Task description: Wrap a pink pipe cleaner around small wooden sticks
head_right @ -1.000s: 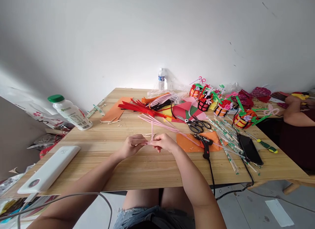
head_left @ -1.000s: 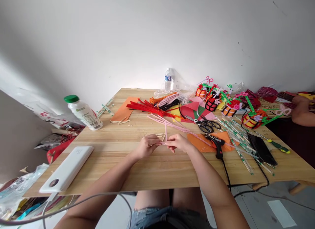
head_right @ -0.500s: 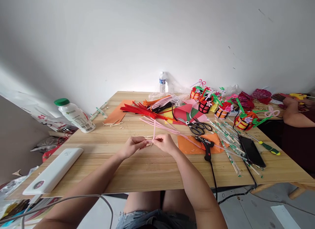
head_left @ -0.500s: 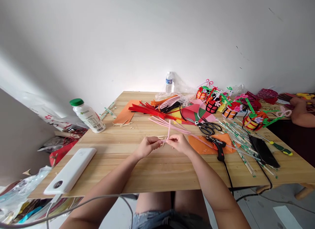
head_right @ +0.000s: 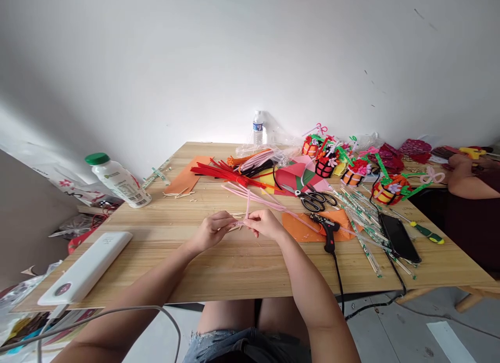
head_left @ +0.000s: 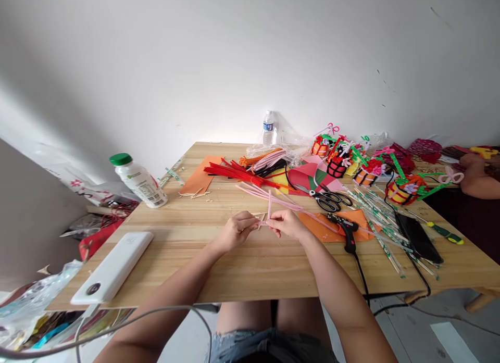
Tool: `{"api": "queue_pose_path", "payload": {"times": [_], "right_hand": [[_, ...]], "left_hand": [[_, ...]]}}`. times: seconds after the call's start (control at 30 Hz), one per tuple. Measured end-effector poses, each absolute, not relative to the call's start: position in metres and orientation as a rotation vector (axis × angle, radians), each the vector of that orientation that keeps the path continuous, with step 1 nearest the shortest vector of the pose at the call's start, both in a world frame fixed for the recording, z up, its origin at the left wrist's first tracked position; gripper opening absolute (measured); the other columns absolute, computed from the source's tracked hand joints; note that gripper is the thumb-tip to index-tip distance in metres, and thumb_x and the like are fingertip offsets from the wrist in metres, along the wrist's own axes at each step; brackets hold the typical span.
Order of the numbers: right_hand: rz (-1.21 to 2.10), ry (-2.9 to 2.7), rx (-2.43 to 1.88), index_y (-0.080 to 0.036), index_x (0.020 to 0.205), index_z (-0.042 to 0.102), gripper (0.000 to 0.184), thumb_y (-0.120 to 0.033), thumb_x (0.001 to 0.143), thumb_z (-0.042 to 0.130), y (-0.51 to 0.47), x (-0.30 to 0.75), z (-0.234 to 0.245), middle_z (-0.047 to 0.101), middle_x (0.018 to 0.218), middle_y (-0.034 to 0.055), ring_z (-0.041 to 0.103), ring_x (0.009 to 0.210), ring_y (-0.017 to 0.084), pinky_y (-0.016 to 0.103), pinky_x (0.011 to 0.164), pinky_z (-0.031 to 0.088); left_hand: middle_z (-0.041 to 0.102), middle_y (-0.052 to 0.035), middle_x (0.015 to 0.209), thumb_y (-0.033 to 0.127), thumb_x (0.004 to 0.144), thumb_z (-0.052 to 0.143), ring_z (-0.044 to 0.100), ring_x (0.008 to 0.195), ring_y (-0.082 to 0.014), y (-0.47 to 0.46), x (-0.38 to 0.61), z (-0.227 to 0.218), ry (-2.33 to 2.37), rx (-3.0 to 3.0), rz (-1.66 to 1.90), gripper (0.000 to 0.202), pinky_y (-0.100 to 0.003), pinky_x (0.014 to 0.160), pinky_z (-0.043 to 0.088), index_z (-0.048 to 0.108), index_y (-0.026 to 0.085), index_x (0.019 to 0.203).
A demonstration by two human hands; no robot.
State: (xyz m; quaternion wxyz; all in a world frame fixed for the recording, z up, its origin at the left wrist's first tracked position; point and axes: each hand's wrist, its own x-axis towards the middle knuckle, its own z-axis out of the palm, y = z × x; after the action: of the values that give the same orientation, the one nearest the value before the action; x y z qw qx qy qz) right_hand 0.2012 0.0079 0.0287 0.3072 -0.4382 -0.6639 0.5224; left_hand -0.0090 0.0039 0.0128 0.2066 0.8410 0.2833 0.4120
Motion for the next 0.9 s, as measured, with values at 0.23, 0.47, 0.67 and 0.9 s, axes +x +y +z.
{"api": "queue_pose_path", "payload": {"times": [0.23,0.47,0.67,0.9], "right_hand": [[0.845,-1.867,-1.012,-0.015,0.072,0.069,0.023,-0.036,0.080,0.063,0.005,0.193,0.021,0.066,0.071,0.0047,0.055,0.061,0.014,0.025,0.056,0.041],[0.964,-1.924,-1.096,-0.014,0.071,0.069,0.027,-0.038,0.081,0.061,0.004,0.193,0.018,0.056,0.056,-0.0006,0.045,0.046,0.010,0.023,0.046,0.035],[1.254,-1.838,-1.226,-0.015,0.064,0.060,0.025,-0.034,0.079,0.058,0.002,0.195,0.026,0.052,0.051,-0.0035,0.047,0.039,0.008,0.021,0.042,0.037],[1.455,-1.704,-1.179,-0.014,0.060,0.060,0.026,-0.036,0.073,0.064,0.003,0.198,0.034,0.054,0.049,-0.0032,0.049,0.037,0.007,0.020,0.039,0.038]], "left_hand": [[0.060,-0.0044,0.067,0.059,0.086,0.046,0.050,0.056,-0.0110,0.000,-0.008,0.015,0.911,1.634,0.732,0.053,-0.023,0.051,0.041,0.066,0.011,0.082],[0.056,-0.0034,0.062,0.040,0.092,0.049,0.050,0.061,-0.0116,0.000,-0.007,0.011,0.962,2.203,0.968,0.039,-0.023,0.058,0.040,0.067,0.013,0.069],[0.065,-0.0065,0.071,0.021,0.092,0.050,0.055,0.068,-0.0144,0.001,-0.006,0.007,0.765,2.612,1.253,0.021,-0.025,0.064,0.044,0.070,0.015,0.088],[0.066,-0.0059,0.073,0.013,0.089,0.053,0.055,0.067,-0.0138,-0.001,-0.005,0.011,0.684,2.633,1.354,0.016,-0.025,0.063,0.045,0.068,0.016,0.095]]}}
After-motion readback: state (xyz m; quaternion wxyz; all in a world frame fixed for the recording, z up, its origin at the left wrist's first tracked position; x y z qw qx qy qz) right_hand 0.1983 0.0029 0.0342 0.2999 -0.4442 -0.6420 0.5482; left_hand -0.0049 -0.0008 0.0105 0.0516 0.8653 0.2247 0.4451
